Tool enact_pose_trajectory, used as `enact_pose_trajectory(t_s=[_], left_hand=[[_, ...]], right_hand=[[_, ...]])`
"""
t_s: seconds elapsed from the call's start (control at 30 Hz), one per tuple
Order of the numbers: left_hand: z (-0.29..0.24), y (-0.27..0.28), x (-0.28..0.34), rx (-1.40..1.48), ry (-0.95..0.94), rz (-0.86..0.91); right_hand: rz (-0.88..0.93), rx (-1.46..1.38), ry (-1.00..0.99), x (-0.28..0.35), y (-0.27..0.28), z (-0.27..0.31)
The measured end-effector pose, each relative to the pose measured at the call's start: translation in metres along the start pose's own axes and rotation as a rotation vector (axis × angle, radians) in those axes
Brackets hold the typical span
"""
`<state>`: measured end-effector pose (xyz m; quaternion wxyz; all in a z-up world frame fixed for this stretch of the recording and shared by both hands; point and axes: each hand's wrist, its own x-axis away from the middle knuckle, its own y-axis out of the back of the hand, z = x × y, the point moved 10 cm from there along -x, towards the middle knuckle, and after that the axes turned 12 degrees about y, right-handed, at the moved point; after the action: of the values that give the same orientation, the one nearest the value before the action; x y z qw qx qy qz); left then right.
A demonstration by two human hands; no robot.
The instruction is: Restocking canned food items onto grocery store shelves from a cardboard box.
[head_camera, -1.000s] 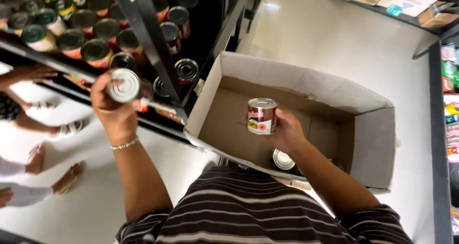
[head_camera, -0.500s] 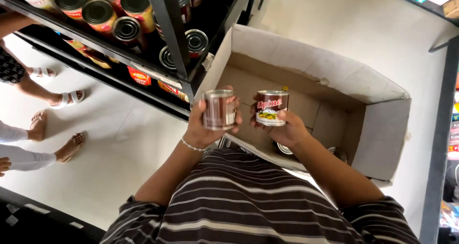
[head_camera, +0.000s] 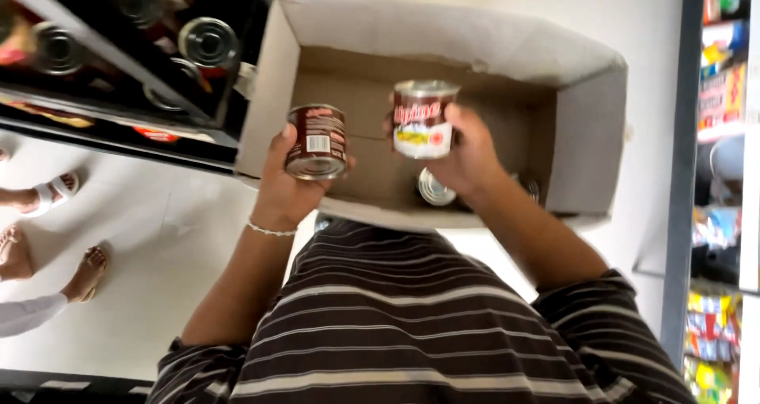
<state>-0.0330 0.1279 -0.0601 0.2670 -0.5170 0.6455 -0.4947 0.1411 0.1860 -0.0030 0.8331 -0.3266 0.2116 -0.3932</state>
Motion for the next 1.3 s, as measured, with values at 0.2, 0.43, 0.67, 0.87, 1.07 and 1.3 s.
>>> enact_pose_trajectory(t_s=[0.2,0.43,0.67,0.87,1.07,1.3], left_hand=[[0.0,-0.012,-0.016,-0.238,0.104,-0.014],[0.015,-0.1,-0.057,-1.102,0.251,0.056],[0.066,-0.088,-0.129,-2.219,0.635,0.136],[0.107,0.024,-0.138,-2.357,0.66,0.392],[0.146,0.071,-0.125,-2.02,0.648,0.486],[0.142,0.032,-0.123,-2.043,0.428,0.536]], right_hand=[[-0.15,0.319,-0.02,0.015,0.067,0.053],[-0.074,0.744,-0.146,0.016,0.133,0.088],[-0.032,0.996,-0.295,0.01,0.174,0.037],[0.055,1.045,-0.304,0.018,0.176,0.038],[0.124,1.078,-0.273,0.011,0.145,0.041],[0.189,1.176,-0.318,0.009,0.13,0.036]])
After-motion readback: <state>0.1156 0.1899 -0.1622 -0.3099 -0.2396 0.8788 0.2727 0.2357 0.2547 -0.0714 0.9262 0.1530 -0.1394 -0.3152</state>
